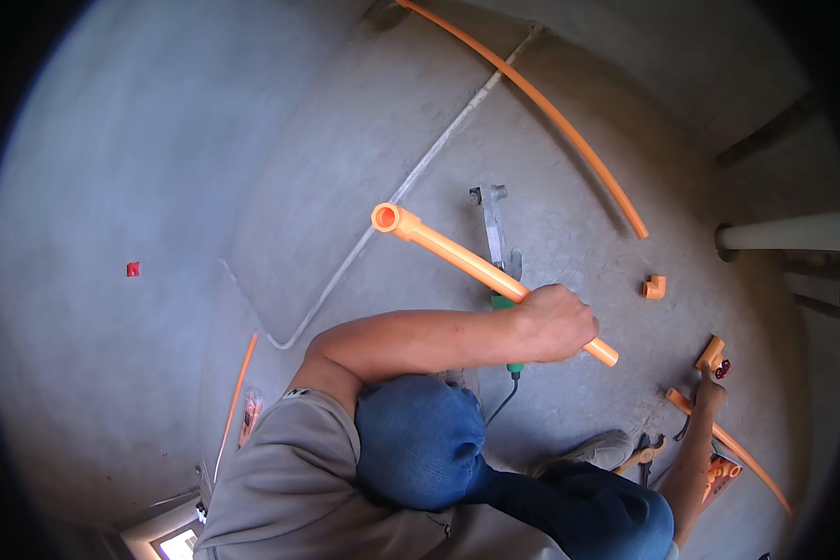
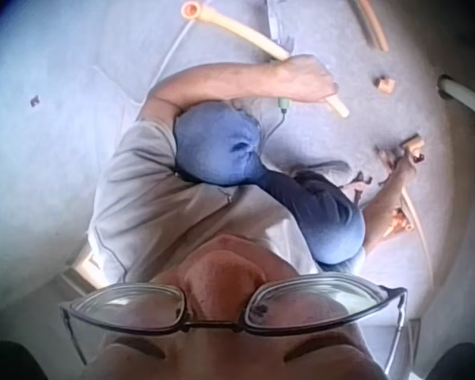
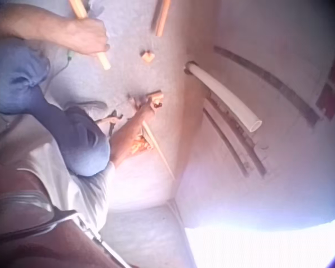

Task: The person uses a pipe heating tool to join orange plastic pipes and fittings together by hand, then measures and fits them into pre-cut grooves in the wall, eventually attaching a valve to one pipe end.

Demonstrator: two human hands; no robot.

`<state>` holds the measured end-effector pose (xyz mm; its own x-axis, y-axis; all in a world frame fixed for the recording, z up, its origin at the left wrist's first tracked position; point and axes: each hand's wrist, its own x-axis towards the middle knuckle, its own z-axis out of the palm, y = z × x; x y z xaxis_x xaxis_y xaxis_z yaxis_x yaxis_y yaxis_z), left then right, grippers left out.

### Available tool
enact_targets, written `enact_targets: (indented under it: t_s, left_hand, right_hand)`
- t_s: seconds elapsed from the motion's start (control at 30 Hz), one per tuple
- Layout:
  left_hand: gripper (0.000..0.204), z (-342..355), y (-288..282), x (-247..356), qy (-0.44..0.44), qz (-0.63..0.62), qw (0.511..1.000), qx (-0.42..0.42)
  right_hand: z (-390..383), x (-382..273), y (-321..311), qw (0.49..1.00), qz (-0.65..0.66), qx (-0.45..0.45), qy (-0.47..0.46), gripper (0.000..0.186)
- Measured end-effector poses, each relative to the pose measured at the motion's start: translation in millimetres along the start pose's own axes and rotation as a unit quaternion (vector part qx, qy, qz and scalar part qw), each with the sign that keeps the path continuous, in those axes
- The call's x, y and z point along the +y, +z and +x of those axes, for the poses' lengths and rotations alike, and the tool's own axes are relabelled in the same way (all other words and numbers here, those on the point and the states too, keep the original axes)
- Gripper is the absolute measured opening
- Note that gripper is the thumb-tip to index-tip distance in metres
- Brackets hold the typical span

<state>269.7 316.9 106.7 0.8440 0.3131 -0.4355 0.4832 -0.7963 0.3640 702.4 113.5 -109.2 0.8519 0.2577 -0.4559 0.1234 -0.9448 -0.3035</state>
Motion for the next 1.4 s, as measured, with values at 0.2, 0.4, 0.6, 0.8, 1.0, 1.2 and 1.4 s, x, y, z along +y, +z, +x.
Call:
enact_targets:
  t_s: [0.2,0.4,0.6,0.8,1.0,1.2,1.4]
  left_hand:
    - [0.034,-12.2,-21.3,-13.3,-0.046,-0.118,0.992,0.009]
    - [0.035,-16.4,-24.5,-19.7,-0.069,-0.092,0.993,0.037]
    - [0.034,-16.9,-47.2,-13.3,-0.15,-0.207,0.966,0.029]
    - [0.045,-19.2,-63.5,-18.8,-0.134,-0.414,0.898,0.065]
    - [0.05,-25.3,-66.9,-15.5,-0.024,-0.531,0.839,0.115]
    - [0.044,-44.1,-58.7,-28.6,-0.063,-0.556,0.817,0.138]
    - [0.043,-44.0,-53.9,-36.2,-0.147,-0.564,0.805,0.112]
  right_hand:
    - [22.5,4.5,22.4,0.994,-0.018,0.045,-0.096,0.06]
    - [4.9,-15.4,9.4,0.995,0.015,0.075,-0.066,0.053]
    - [-113.6,-72.4,-37.5,0.928,0.339,-0.141,-0.063,0.05]
    - [-205.2,-136.7,-55.1,0.828,0.365,-0.354,-0.238,0.037]
    - [-247.1,-196.1,-67.6,0.754,0.307,-0.358,-0.459,0.044]
    - [-265.2,-222.3,-59.3,0.749,0.3,-0.46,-0.372,0.044]
    - [-273.8,-225.6,-37.7,0.759,0.326,-0.506,-0.247,0.05]
